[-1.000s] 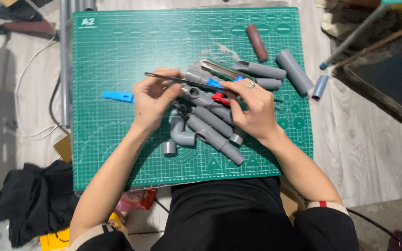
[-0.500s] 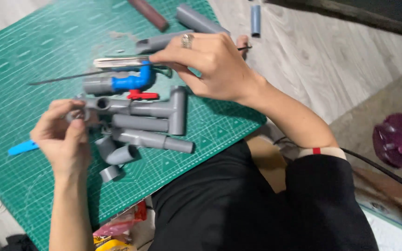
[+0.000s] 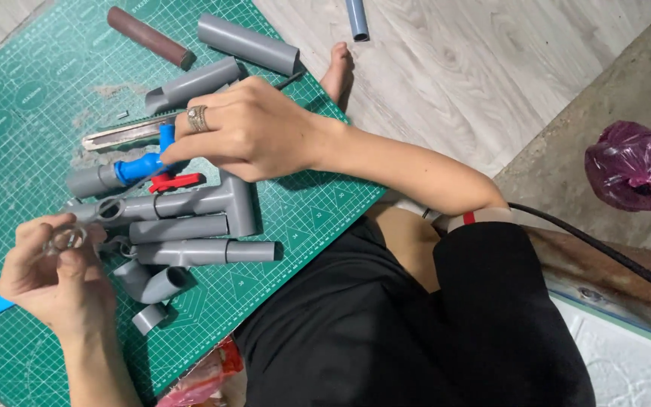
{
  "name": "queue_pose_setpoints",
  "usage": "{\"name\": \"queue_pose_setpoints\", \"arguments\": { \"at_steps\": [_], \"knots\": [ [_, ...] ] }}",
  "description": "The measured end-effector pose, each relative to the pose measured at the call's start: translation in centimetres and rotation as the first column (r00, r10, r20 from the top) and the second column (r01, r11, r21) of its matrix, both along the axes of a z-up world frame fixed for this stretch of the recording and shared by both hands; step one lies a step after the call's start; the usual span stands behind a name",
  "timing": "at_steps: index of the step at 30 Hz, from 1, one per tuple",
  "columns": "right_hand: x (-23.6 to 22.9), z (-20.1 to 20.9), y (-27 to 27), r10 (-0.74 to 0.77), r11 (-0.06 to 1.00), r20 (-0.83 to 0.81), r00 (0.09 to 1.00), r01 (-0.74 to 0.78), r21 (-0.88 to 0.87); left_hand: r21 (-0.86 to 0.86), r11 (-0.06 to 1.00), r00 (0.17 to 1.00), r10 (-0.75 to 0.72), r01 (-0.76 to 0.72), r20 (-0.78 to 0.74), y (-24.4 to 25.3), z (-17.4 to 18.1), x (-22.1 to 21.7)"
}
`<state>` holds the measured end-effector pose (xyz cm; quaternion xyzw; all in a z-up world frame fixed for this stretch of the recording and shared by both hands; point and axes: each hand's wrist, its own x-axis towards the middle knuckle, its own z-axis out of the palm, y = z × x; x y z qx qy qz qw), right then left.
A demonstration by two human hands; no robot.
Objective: The person uses a metal file to smooth the edges of various gray PVC pipe fittings on a green cutting mat. They handle several pieces, including elbows and straight connectors, filing them one by one.
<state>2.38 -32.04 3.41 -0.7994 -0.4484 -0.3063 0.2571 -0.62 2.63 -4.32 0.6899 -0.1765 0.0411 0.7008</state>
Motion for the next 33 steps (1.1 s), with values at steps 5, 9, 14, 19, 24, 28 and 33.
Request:
{"name": "queue_pose_setpoints", "arguments": {
  "at_steps": [5,9,14,19,24,28,33],
  "knots": [
    [0.3,-0.7,-0.1,-0.009,0.999,-0.028,1.000,0.008,-0.033,0.021,1.000,0.999,0.013,-0.013,0.031,0.3,-0.3,0.0],
    [0.4,-0.9,0.2,0.007,1.000,-0.076,0.997,-0.008,-0.017,0.021,0.999,0.995,0.026,-0.028,0.098,-0.4,0.1,0.0],
    [-0.4,-0.4,1.9,-0.031,1.000,-0.099,0.995,0.031,-0.005,0.035,0.994,0.991,0.103,-0.107,0.084,-0.3,0.4,0.0],
    [-1.3,-0.6,3.9,-0.071,0.997,-0.126,0.990,0.066,-0.046,-0.011,0.999,0.998,0.033,-0.033,0.055,-1.0,0.9,-0.2],
    [-1.5,-0.4,5.4,-0.083,0.994,-0.262,0.962,0.099,0.049,-0.047,0.999,1.000,0.012,-0.011,0.023,-0.8,1.3,-0.2],
    [-2.9,-0.9,6.8,-0.077,0.990,-0.291,0.954,0.109,0.094,-0.039,0.998,0.997,0.057,-0.055,0.051,-1.3,2.4,-0.2],
    [-2.9,-2.5,8.1,-0.099,0.968,-0.177,0.979,0.136,0.210,0.112,0.993,0.998,-0.036,0.031,0.043,-3.1,3.3,-0.8]
  ]
}}
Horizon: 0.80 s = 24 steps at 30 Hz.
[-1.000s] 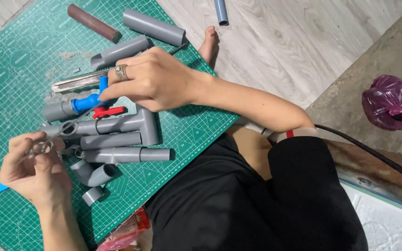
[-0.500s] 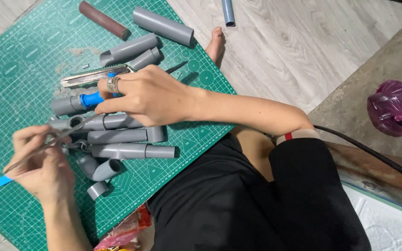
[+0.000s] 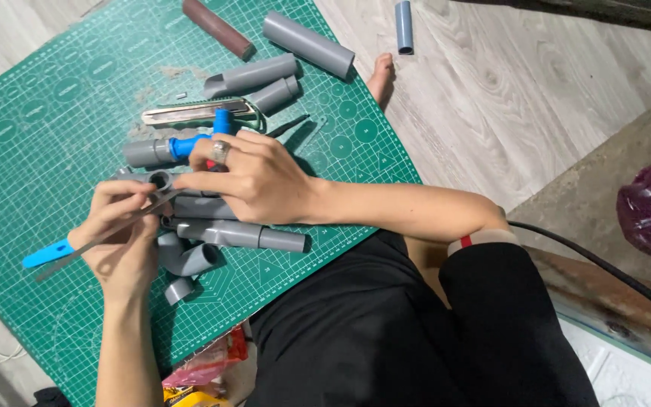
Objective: The person uses a metal file to smooth the edges of various gray PVC pipe fittings on a green cutting mat. They handle several pieces, including elbows and straight connectors, filing them one by one.
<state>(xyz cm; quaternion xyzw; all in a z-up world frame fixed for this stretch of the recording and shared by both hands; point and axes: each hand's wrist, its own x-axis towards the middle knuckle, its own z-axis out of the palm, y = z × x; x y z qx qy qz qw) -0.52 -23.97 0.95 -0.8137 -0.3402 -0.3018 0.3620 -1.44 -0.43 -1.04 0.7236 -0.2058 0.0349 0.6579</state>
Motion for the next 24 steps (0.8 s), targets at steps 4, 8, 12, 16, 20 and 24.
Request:
{"name": "queue_pose_setpoints", "arguments": {
  "at_steps": [4,8,12,16,20,24],
  "knots": [
    [-0.6,-0.1,-0.1,0.021,1.000,0.037,0.999,-0.021,-0.003,0.083,0.997,0.997,-0.012,0.006,0.072,-0.4,1.0,0.0],
    [-0.9,-0.2,0.1,0.015,1.000,0.107,0.994,-0.012,-0.023,0.154,0.988,0.981,-0.009,-0.022,0.196,-1.1,1.3,-0.2],
    [-0.9,0.1,0.1,0.085,0.994,0.022,0.996,-0.086,0.060,0.039,0.999,0.971,-0.031,0.023,0.237,0.5,0.5,0.2],
    [-0.7,0.4,-0.4,0.062,0.994,0.022,0.998,-0.064,0.083,-0.054,0.998,0.970,0.048,-0.036,0.236,0.4,0.5,0.1],
    [-0.5,-0.2,-0.5,0.048,0.997,0.054,0.997,-0.051,0.064,0.017,0.999,0.960,0.029,-0.035,0.279,0.1,0.8,0.1],
    [-0.5,0.1,-0.6,0.023,0.999,0.089,0.996,-0.027,0.046,0.099,0.993,0.947,0.028,-0.062,0.319,0.2,1.1,0.1]
  ]
}}
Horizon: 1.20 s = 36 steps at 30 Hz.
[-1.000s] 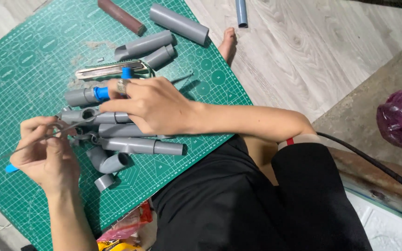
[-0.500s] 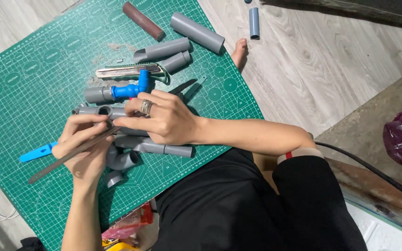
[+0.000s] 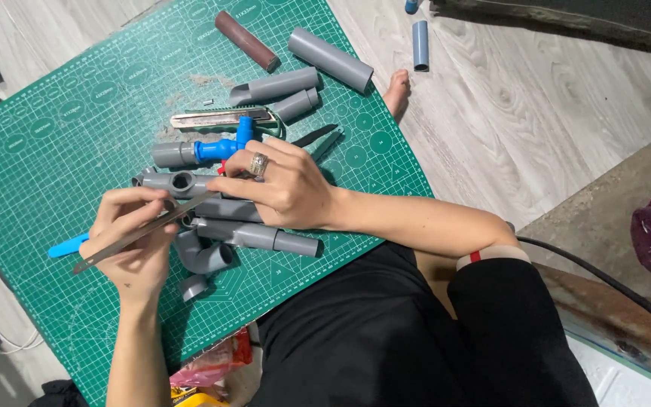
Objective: The person uses a metal file to smooth the edges of various gray PVC pipe fittings on a green cutting mat. They handle several pieces, including elbows and straight connectors, filing them one by one.
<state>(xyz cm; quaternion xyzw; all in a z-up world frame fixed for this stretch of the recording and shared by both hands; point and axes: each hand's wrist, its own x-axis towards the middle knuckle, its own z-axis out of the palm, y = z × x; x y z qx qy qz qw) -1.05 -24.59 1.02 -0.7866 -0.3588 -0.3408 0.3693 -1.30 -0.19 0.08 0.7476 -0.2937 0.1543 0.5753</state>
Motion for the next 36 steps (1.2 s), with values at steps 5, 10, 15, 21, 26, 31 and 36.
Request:
{"name": "queue_pose_setpoints", "arguments": {
  "at_steps": [5,10,15,21,26,31,36],
  "knots": [
    [0.0,0.0,-0.2,-0.016,1.000,0.027,1.000,0.016,-0.024,0.034,0.999,0.999,-0.008,0.009,-0.043,0.1,0.3,-0.1],
    [0.0,-0.4,-0.2,-0.015,0.999,0.031,0.999,0.016,-0.032,0.010,0.999,0.998,-0.036,0.037,-0.056,0.3,-0.2,0.1],
    [-0.1,-0.6,-0.2,0.009,1.000,0.021,1.000,-0.008,-0.029,0.038,0.999,0.999,-0.032,0.033,-0.018,0.0,0.5,-0.1],
    [-0.7,0.0,1.2,0.045,0.995,-0.015,0.999,-0.043,0.091,-0.057,0.992,0.994,-0.107,0.108,0.017,-2.3,0.9,0.6],
    [-0.4,0.0,1.0,0.061,0.995,-0.059,0.996,-0.056,0.087,-0.085,0.992,0.995,-0.096,0.093,-0.028,-2.0,1.1,0.8],
    [0.0,0.8,0.4,0.048,0.996,-0.101,0.994,-0.039,0.085,-0.122,0.991,0.997,-0.061,0.055,-0.048,-1.2,1.6,0.6],
    [-0.1,1.1,0.6,0.051,0.996,-0.104,0.993,-0.043,0.081,-0.110,0.993,0.998,-0.057,0.052,-0.040,-1.2,2.0,0.5]
  ]
}}
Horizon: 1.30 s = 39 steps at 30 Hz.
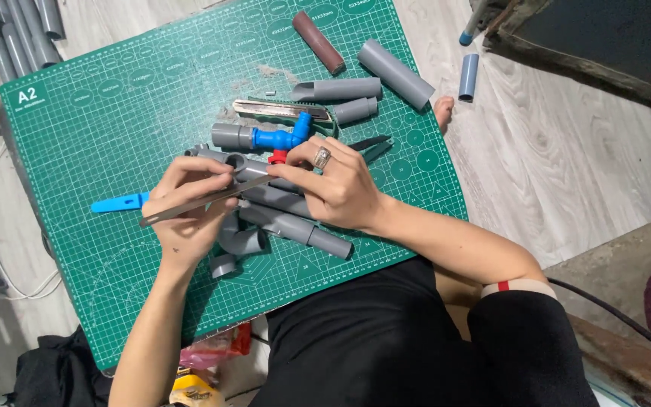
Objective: The person uses a metal file to smooth the edges of various gray PVC pipe fittings on a green cutting mat. They handle several pieces, including elbows and straight connectors, filing them one by one.
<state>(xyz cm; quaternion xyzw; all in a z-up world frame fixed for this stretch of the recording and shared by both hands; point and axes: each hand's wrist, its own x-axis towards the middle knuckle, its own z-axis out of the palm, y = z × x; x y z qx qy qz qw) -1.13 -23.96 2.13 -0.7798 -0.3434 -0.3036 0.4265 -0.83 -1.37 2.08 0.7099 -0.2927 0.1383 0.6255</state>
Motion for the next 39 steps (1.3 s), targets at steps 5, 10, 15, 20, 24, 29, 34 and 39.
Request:
{"name": "queue_pose_setpoints", "arguments": {
  "at_steps": [5,10,15,20,24,29,34,39],
  "knots": [
    [0.2,-0.2,-0.1,-0.018,0.999,0.016,1.000,0.019,-0.034,0.004,1.000,1.000,-0.003,0.003,-0.019,0.0,-0.2,0.1],
    [0.1,-0.4,0.0,-0.004,1.000,0.021,1.000,0.005,-0.019,-0.008,1.000,1.000,-0.008,0.008,-0.028,0.1,-0.5,0.4],
    [0.2,-0.5,0.1,0.005,0.999,0.019,1.000,-0.004,-0.035,-0.052,0.999,1.000,-0.015,0.014,-0.009,-0.1,-0.1,0.4],
    [0.2,-0.4,0.2,0.040,0.998,0.041,0.998,-0.038,-0.057,-0.113,0.993,0.999,0.019,-0.016,0.028,-0.3,-0.3,0.4],
    [0.2,-0.3,0.4,0.007,0.998,0.027,1.000,-0.005,-0.065,-0.164,0.987,1.000,0.001,0.000,0.007,-0.5,-0.5,0.5],
    [0.3,-0.5,0.3,0.007,0.997,0.029,1.000,-0.005,-0.082,-0.181,0.983,0.999,0.024,-0.019,0.027,-1.0,-0.1,0.1],
    [0.0,0.1,1.0,0.033,0.995,0.058,0.998,-0.028,-0.094,-0.162,0.987,0.998,0.015,-0.004,0.068,-1.0,-0.1,0.1],
    [0.0,0.4,1.1,0.043,0.998,0.112,0.993,-0.037,-0.050,-0.116,0.993,0.999,-0.020,0.023,0.029,-1.3,-0.4,0.1]
  ]
}}
